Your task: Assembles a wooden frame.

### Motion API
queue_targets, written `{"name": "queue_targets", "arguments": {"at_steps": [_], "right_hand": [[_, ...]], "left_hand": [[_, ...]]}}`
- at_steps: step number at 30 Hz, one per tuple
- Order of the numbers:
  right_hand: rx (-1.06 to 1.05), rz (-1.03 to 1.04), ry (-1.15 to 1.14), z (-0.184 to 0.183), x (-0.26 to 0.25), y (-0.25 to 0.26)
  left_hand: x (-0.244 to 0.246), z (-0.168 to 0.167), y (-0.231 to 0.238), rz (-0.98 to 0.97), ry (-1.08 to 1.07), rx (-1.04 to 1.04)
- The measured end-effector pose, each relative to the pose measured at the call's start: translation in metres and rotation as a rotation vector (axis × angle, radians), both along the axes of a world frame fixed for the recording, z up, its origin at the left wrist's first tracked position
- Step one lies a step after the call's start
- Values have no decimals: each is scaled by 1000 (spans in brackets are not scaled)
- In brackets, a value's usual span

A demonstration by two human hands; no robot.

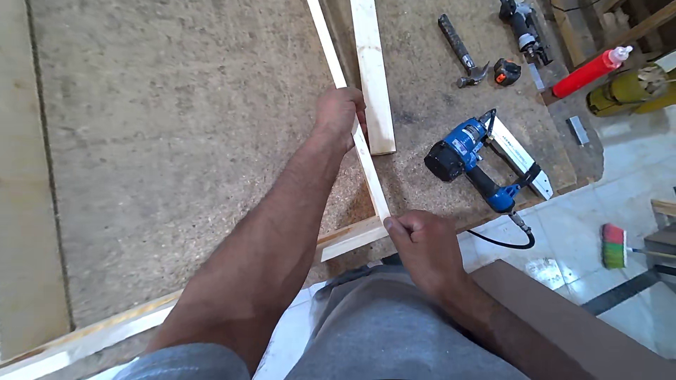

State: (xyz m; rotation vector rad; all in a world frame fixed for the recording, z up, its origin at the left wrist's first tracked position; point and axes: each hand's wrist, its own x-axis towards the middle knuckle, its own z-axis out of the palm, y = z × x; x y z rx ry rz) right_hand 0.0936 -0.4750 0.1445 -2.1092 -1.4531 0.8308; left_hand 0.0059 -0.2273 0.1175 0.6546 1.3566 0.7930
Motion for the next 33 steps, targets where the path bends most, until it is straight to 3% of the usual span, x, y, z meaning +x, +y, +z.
{"name": "queue_targets", "arguments": {"at_steps": [6,14,18,27,33], "right_hand": [[71,49,14,-2,4,-6],[-107,-99,290,11,8,8],[-108,-139,314,10,7,14],[-233,-70,342,12,12,26],[-75,67,445,3,29,5]], "left_hand": [[2,-1,1,4,15,11],[3,0,0,9,49,1],[2,0,0,6,72,3],[1,-3,0,-8,48,18],[1,-2,-1,9,93,13]]}}
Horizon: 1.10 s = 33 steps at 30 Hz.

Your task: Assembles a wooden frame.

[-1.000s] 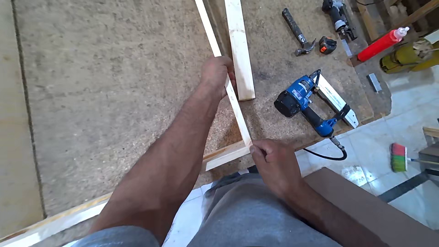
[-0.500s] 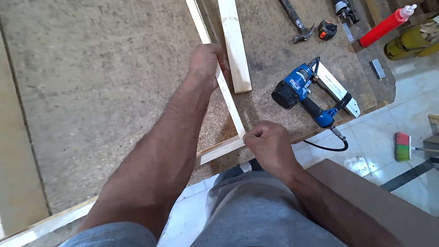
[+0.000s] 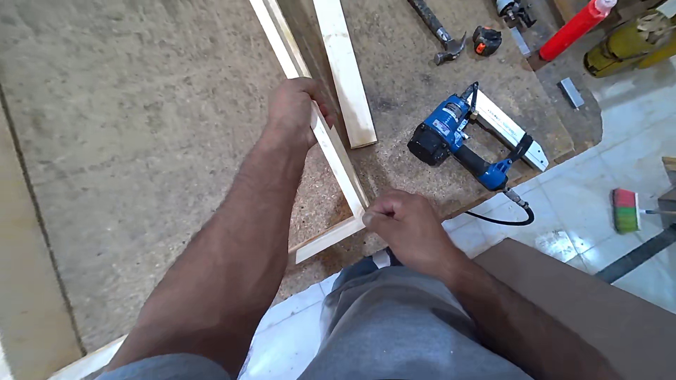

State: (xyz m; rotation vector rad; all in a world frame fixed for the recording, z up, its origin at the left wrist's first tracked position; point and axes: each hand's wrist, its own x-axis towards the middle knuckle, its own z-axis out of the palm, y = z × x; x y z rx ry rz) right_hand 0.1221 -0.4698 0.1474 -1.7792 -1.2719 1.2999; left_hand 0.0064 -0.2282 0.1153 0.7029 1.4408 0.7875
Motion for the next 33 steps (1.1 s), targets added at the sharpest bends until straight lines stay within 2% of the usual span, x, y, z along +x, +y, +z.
{"name": "queue_targets", "arguments": {"at_steps": [2,4,6,8,10,15,18,21,26,28,30,33], "right_hand": [[-7,-38,-31,-11,30,-1],[-36,-160,-351,-42,76,9],[-157,-194,-702,-85,129,26],[-303,-157,-873,-129,168,39],[-390,-74,-914,-156,188,50],[-426,-1,-795,-171,216,70],[-422,11,-825,-160,207,63],[-412,91,-777,-111,182,20],[-367,592,-846,-46,129,-111],[-12,750,-898,-44,115,-152],[345,804,-943,-51,106,-174],[566,814,-985,-47,91,-180]], "left_hand": [[1,0,0,-7,-2,13],[1,0,0,3,1,9],[0,1,0,8,5,-5],[0,0,-1,16,-2,-9],[0,0,-1,19,-2,-4],[0,-1,-1,16,11,-4],[0,1,-4,22,20,-16],[0,4,-3,33,32,-9],[0,3,-3,4,36,-9],[-1,1,-2,-1,27,-1],[-1,-1,1,-15,23,12],[-1,-3,3,-42,38,25]]}}
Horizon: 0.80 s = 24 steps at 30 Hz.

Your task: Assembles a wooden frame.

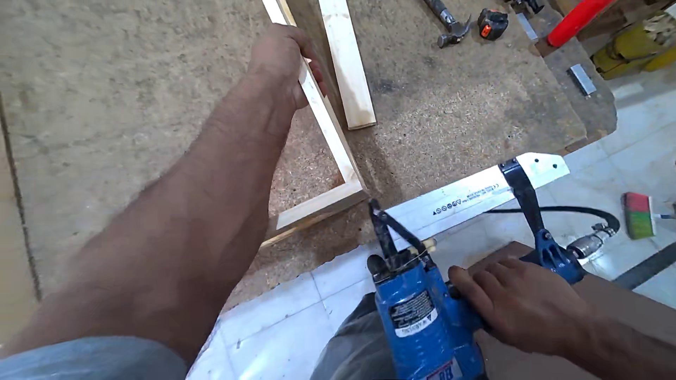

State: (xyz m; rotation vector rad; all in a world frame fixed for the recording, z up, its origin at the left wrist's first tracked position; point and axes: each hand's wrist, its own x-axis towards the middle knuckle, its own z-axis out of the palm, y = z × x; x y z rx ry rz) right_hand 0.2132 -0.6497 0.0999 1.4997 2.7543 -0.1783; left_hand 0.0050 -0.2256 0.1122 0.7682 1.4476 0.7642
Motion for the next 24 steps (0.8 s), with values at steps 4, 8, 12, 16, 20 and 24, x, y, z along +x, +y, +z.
{"name": "queue_targets", "arguments": {"at_steps": [4,8,12,16,20,24], "right_hand": [[64,26,-3,12,-14,9],[73,33,-31,17,-15,14],[68,17,-47,20,-14,12],[53,16,-53,20,-14,13],[36,0,-68,21,-17,11],[11,-8,-78,22,-20,8]], "left_hand": [[1,3,-2,20,0,2],[-1,2,-1,15,-10,10],[0,2,-2,25,-4,13],[1,2,-3,26,11,0],[1,2,-4,25,17,0],[2,2,-4,24,29,5]]}}
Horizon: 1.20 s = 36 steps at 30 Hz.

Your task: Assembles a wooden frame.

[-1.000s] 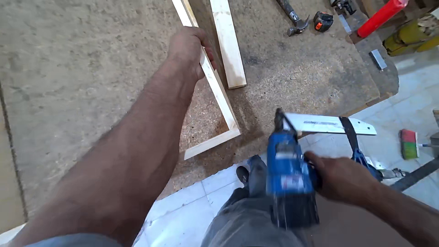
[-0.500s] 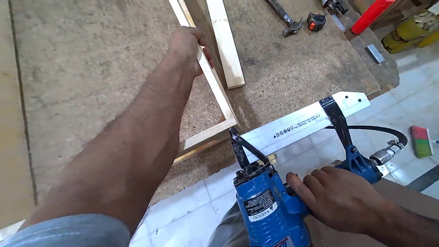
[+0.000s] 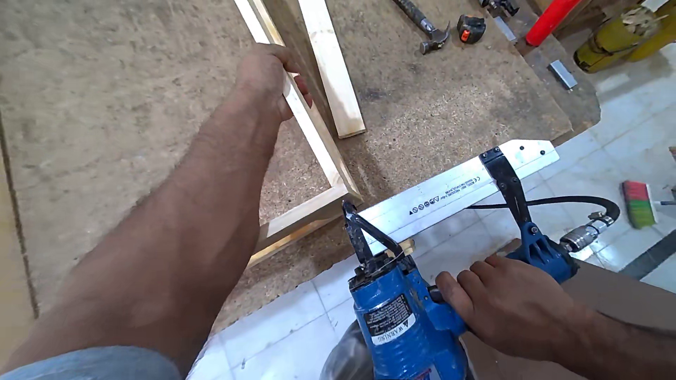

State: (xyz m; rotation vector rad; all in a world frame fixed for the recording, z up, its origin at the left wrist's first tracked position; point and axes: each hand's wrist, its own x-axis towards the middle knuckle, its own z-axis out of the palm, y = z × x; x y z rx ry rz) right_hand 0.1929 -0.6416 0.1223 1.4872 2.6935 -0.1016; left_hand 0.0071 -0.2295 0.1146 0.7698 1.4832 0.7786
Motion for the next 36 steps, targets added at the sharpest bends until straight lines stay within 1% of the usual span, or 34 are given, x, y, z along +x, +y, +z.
{"name": "queue_targets", "arguments": {"at_steps": [7,14,21,25,32,36], "right_hand": [[11,21,-25,-10,5,0],[0,20,-14,-19,4,6],[5,11,-19,-23,6,6],[7,16,-39,-22,6,3],[69,33,-7,-19,7,6],[55,7,-13,-19,6,5]], "left_hand": [[3,2,-2,-2,48,-1],[2,0,0,8,48,-6],[4,3,-3,6,55,-2],[3,-1,1,-24,57,6],[2,-1,5,-3,29,-17],[2,-3,8,2,22,-23]]}}
